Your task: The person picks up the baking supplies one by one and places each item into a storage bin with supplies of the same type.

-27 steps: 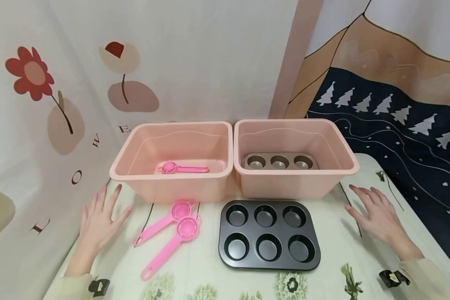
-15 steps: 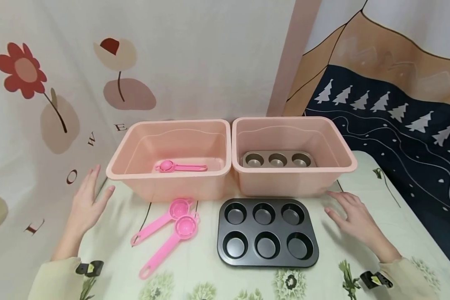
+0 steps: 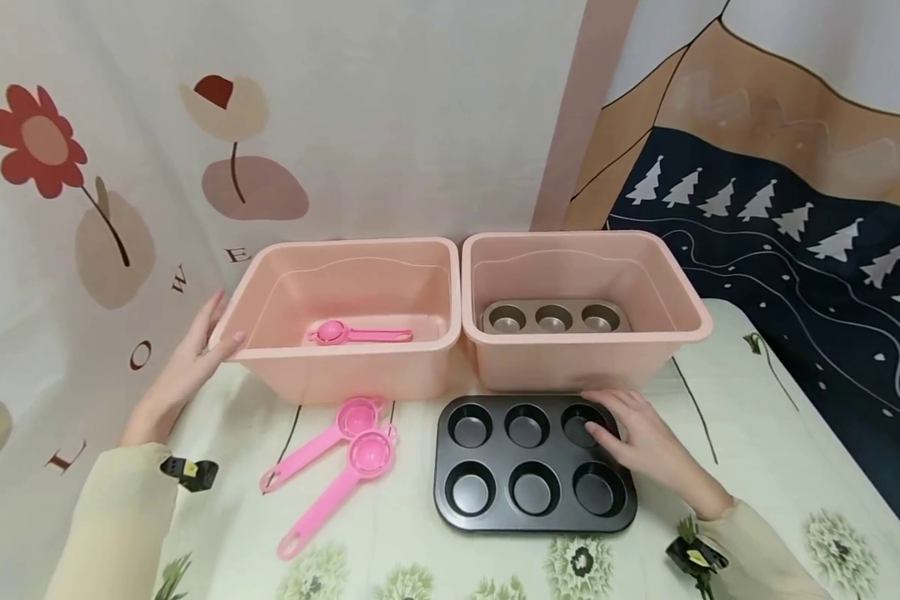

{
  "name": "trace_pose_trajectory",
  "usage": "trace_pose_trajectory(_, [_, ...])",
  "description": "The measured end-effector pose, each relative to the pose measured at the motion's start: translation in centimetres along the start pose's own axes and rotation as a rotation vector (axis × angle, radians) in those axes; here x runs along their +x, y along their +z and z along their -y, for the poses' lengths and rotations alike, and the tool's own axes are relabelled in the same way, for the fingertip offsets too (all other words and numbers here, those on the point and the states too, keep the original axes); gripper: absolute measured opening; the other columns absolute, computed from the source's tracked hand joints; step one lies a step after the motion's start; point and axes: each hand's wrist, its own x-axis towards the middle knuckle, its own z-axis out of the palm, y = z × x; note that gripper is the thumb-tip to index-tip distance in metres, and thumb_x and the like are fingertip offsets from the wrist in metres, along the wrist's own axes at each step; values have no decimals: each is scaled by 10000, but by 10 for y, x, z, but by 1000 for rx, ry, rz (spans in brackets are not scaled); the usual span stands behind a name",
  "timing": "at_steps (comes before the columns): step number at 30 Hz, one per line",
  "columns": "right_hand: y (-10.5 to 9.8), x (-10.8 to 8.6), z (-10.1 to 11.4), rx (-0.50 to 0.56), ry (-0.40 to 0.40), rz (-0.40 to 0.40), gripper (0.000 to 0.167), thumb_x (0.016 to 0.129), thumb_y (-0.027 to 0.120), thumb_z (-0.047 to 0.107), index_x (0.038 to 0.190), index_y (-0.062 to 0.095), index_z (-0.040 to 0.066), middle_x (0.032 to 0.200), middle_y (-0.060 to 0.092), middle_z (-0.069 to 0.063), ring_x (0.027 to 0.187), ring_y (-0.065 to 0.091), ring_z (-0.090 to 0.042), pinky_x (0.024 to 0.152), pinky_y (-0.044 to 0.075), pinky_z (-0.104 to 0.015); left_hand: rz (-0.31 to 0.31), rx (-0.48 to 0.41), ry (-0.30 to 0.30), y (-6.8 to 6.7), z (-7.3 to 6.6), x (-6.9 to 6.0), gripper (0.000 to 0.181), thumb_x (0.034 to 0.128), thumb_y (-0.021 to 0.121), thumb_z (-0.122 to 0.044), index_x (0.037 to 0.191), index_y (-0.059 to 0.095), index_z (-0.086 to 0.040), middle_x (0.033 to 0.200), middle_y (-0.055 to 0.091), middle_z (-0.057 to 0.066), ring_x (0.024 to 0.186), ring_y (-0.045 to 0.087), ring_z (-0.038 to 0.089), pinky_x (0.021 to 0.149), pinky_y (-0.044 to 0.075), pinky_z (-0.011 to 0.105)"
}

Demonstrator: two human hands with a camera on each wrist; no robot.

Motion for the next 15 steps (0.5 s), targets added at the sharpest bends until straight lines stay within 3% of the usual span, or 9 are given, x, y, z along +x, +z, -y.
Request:
trace_pose_trajectory(3, [11, 8, 11, 30, -37, 17, 377, 872, 702, 105, 1232, 615, 35, 1190, 608, -109, 1129, 525, -323, 907, 426, -530, 40, -87, -3, 0, 6, 7, 768, 987, 528, -261, 1541, 14, -400, 1609, 27, 56, 1438, 44, 310, 1096, -14, 625])
trace_pose_trajectory(9, [33, 26, 34, 88, -97, 50, 367, 871, 711, 127, 1219, 627, 46, 1190, 608, -67, 1138, 529, -270, 924, 441, -481, 67, -116, -3, -2, 12, 12, 804, 958, 577, -201, 1543, 65, -404, 1605, 5, -72, 1441, -17, 234, 1079, -59, 640])
trace_pose_trajectory(12, [42, 35, 44, 108, -120, 75, 378, 875, 711, 154, 1229, 624, 54, 1209, 600, -64, 1147, 530, -259, 928, 446, -476, 111, -122, -15, -4, 11, 12, 797, 963, 581, -161, 1545, 90, -396, 1602, 10, -80, 1405, 136, 141, 1143, 156, 421])
trace_pose_trajectory(15, [50, 43, 53, 150, -124, 113, 397, 886, 701, 178, 1257, 611, 68, 1239, 584, -56, 1163, 522, -242, 940, 447, -468, 164, -179, 4, -5, 11, 12, 789, 966, 566, -82, 1556, 111, -342, 1607, 2, 32, 1271, 368, 64, 954, 427, 206])
